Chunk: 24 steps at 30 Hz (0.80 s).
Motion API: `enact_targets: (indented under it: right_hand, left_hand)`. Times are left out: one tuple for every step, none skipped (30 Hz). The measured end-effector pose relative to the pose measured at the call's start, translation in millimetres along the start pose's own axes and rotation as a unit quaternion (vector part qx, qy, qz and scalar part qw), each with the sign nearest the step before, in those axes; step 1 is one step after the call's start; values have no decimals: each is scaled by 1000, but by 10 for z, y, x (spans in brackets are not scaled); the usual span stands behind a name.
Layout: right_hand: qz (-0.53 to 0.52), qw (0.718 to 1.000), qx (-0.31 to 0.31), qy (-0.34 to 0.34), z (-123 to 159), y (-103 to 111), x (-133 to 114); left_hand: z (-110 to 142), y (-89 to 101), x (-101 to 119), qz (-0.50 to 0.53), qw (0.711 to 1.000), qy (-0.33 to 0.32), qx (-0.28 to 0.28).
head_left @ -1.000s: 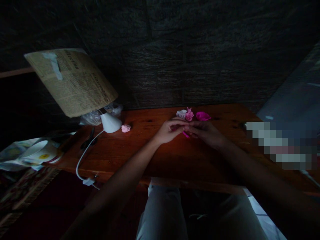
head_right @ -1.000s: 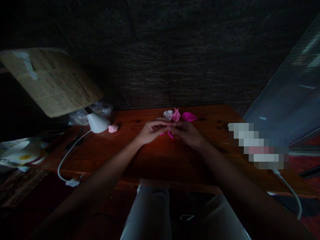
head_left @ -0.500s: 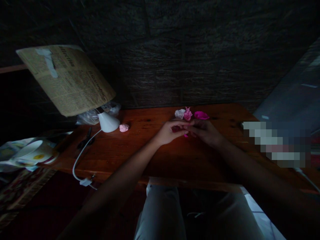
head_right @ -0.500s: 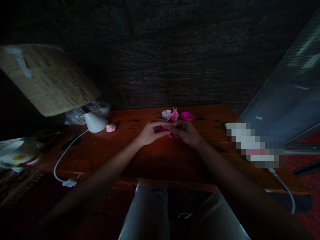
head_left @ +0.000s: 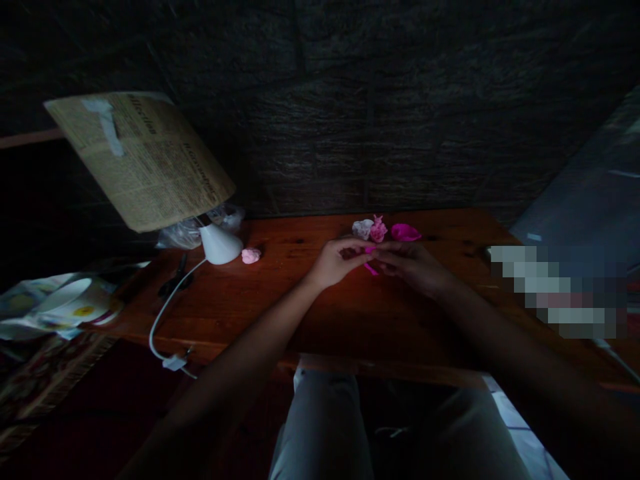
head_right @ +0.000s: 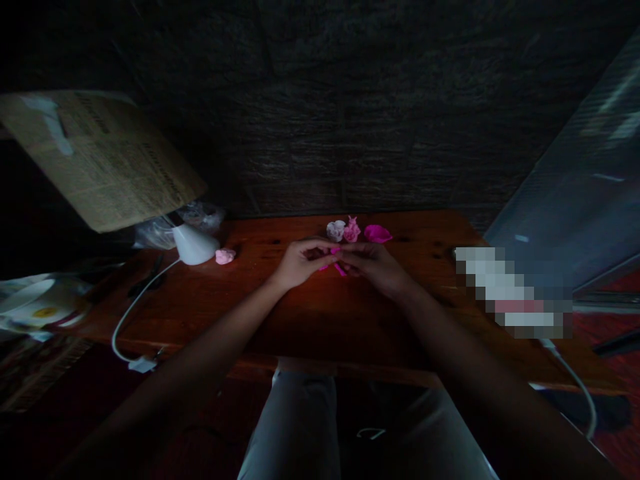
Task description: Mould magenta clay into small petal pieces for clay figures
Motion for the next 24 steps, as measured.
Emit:
enact_targets:
  right_hand:
    - [2,1000,-4,-1,2,-3,-4]
    - [5,1000,-7,1,5,-9,-10]
    - [10,1000,-9,5,8,-15,-20]
    - [18,1000,-11,12,10,-23,-30]
    - [27,999,-12,19,11,-30,-39]
    - [36,999,-13,26,12,-37,-45]
    - [44,998,-14,32,11,-41,-47]
    - [51,998,-12,38,9,-42,-46]
    - [55,997,-9,44,6,-39,-43]
    - [59,997,-4,50,4,-34,-40]
    - [64,996,2,56,2,-27,-39]
    - [71,996,6,62,1,-19,-39]
    - [79,995,11,67,1,-13,-41]
    - [87,994,16,71,2,-8,-45]
    - [93,993,23,74,3,-3,-50]
    - [95,992,31,75,3,1,-54]
    - [94,992,39,76,3,4,-57]
    - [92,992,46,77,2,7,-59]
    - [90,992,51,78,0,9,-59]
    - [88,992,53,79,-1,9,-58]
    - [88,991,52,80,-2,9,-56]
    - [87,992,50,81,-3,7,-55]
    - [86,992,46,82,-2,5,-55]
    - [83,992,45,80,0,4,-57]
  left_hand:
    - [3,-1,-6,0,1000,3,3]
    - [6,-2,-12,0,1000,8,6]
    - [9,-3,-16,0,1000,14,8]
    - [11,-6,-18,0,1000,20,9]
    - [12,-8,-17,-1,1000,25,10]
    - [13,-9,-12,-2,1000,26,10]
    - [13,-11,-3,-4,1000,24,9]
    - [13,-12,7,-5,1000,20,9]
    - [13,-13,17,-5,1000,15,10]
    - [13,-15,23,-4,1000,12,10]
    - [14,-19,24,-2,1000,12,8]
    - [16,-25,19,2,1000,17,4]
    - [18,-31,10,7,1000,24,1]
    - [19,-38,-2,16,999,32,-1]
    - [21,-45,-16,27,999,41,-4]
    - [21,-51,-28,41,998,50,-6]
    - [21,-56,-37,57,997,58,-8]
    - [19,-58,-40,73,995,65,-9]
    - [17,-58,-40,86,994,73,-10]
    - [13,-55,-34,94,992,79,-10]
    - [8,-48,-25,97,992,83,-9]
    - [2,-38,-15,97,992,86,-5]
    - [-4,-27,-5,95,992,88,-1]
    - [-10,-15,2,93,992,90,4]
Point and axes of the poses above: each hand's wrist, its own z-axis away from the middle knuckle, its own y-axis out of the back of the hand, x = y × z, the point moved 3 cm from there along -z, towards the middle knuckle, and after that the axes turned 10 degrees about x, right-handed, at the moved point
